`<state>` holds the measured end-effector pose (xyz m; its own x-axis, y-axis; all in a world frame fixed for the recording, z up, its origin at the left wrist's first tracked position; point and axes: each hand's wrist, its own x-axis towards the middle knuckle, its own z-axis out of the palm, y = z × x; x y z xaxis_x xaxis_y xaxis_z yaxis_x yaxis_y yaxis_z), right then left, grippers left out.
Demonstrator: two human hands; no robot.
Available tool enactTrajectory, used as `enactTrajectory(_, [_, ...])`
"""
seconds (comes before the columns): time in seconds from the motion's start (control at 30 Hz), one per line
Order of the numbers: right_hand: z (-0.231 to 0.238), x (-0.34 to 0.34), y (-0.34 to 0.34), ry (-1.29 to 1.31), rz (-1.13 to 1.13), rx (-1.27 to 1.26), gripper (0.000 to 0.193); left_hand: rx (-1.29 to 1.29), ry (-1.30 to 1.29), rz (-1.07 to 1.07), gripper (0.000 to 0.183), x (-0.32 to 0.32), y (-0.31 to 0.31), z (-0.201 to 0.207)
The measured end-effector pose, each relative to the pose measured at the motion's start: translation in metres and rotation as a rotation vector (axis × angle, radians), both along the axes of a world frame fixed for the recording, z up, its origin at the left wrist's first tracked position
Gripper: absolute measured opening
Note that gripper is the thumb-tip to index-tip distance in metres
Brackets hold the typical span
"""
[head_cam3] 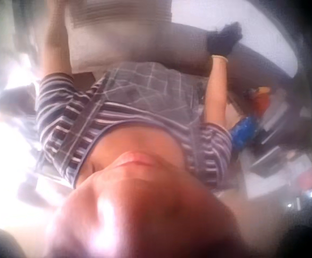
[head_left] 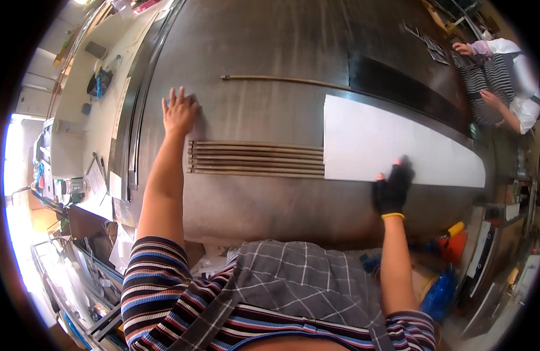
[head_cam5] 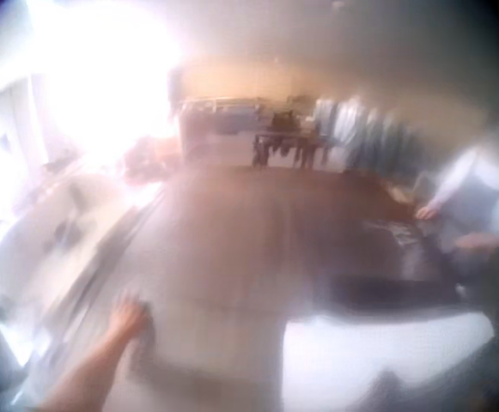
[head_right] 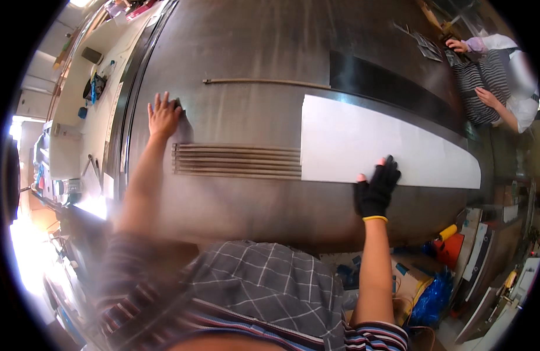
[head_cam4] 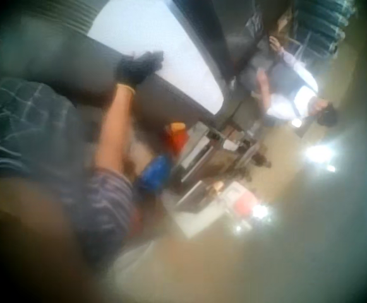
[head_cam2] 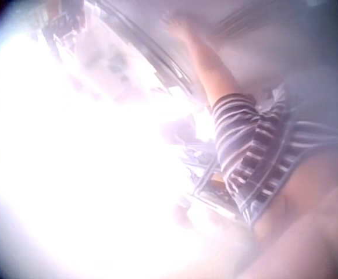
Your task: The person places a black sheet and a white film on a large metal table, uses a roller by hand to press down on the film, and moves several thin metal rods into alignment. They handle the materials one at a time, repositioning the sheets and the rods across the surface.
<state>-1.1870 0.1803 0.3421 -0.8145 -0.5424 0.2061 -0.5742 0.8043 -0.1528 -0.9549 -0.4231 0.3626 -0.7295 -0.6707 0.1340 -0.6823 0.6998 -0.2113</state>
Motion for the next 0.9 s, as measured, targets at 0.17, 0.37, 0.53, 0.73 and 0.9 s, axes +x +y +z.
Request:
enactTrajectory(0.17, [0.016, 0.095, -0.098, -0.015, 0.191, -0.049, 0.085, 0.104, 0.443, -0.050, 0.053, 0.053, -0.044, 0.011])
enactTrajectory(0.37, [0.021, 0.157, -0.147, -0.139, 0.357, -0.202, 0.084, 0.563, 0.401, 0.273, 0.034, 0.130, 0.085, 0.004])
enactTrajectory(0.53, [0.028, 0.179, -0.108, -0.243, 0.205, -0.452, 0.066, 0.652, 0.720, 0.390, 0.028, 0.141, 0.140, -0.010])
enactTrajectory(0.73, [0.038, 0.199, -0.088, -0.361, -0.054, -0.672, 0.039, 1.207, 1.074, 0.626, 0.024, 0.142, 0.125, -0.008])
enactTrajectory(0.9, [0.008, 0.160, -0.067, -1.001, -0.516, -1.146, 0.056, 1.240, 1.372, 0.473, 0.022, 0.152, 0.136, 0.016])
